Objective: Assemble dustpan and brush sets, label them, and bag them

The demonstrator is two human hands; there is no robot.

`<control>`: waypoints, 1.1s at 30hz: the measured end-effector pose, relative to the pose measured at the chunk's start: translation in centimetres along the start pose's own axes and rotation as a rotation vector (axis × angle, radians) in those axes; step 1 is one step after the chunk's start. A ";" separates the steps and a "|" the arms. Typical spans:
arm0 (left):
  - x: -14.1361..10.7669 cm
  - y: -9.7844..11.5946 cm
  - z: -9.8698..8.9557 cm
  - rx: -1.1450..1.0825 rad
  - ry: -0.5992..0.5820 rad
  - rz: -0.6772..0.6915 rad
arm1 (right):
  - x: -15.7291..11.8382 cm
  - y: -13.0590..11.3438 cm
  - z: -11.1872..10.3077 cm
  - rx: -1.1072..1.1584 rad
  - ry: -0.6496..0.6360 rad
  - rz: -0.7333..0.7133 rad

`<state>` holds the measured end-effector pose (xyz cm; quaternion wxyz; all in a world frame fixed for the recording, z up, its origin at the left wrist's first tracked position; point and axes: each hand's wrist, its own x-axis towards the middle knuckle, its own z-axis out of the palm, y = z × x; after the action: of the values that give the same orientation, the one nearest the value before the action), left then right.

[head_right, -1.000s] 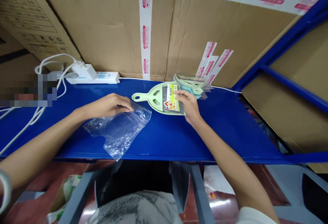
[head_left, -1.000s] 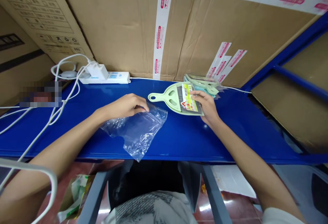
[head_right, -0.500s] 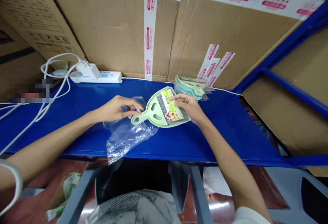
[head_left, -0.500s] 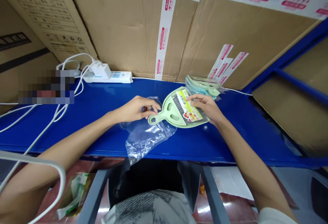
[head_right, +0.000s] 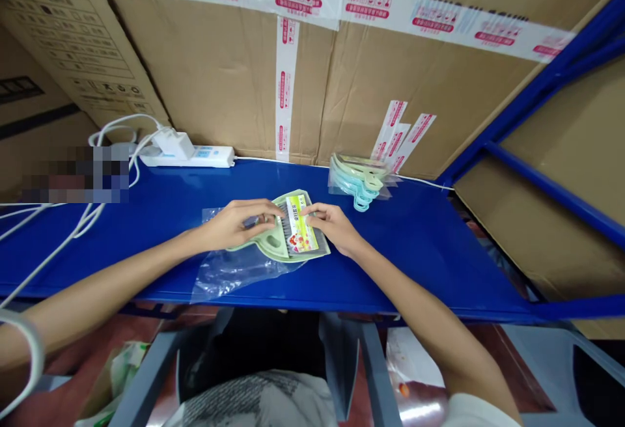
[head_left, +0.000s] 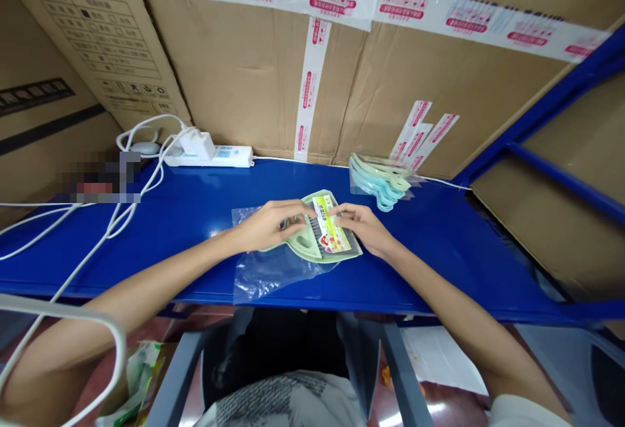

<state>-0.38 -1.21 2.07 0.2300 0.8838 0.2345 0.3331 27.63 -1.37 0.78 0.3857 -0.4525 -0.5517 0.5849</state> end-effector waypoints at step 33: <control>-0.3 -5.2 -5.3 -0.843 0.330 -0.669 | 0.6 -0.2 -1.4 0.025 0.112 -0.161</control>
<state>-5.65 4.03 2.61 0.6167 0.5293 0.3813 0.4407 28.79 -0.37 0.96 0.4672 -0.4339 -0.5565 0.5327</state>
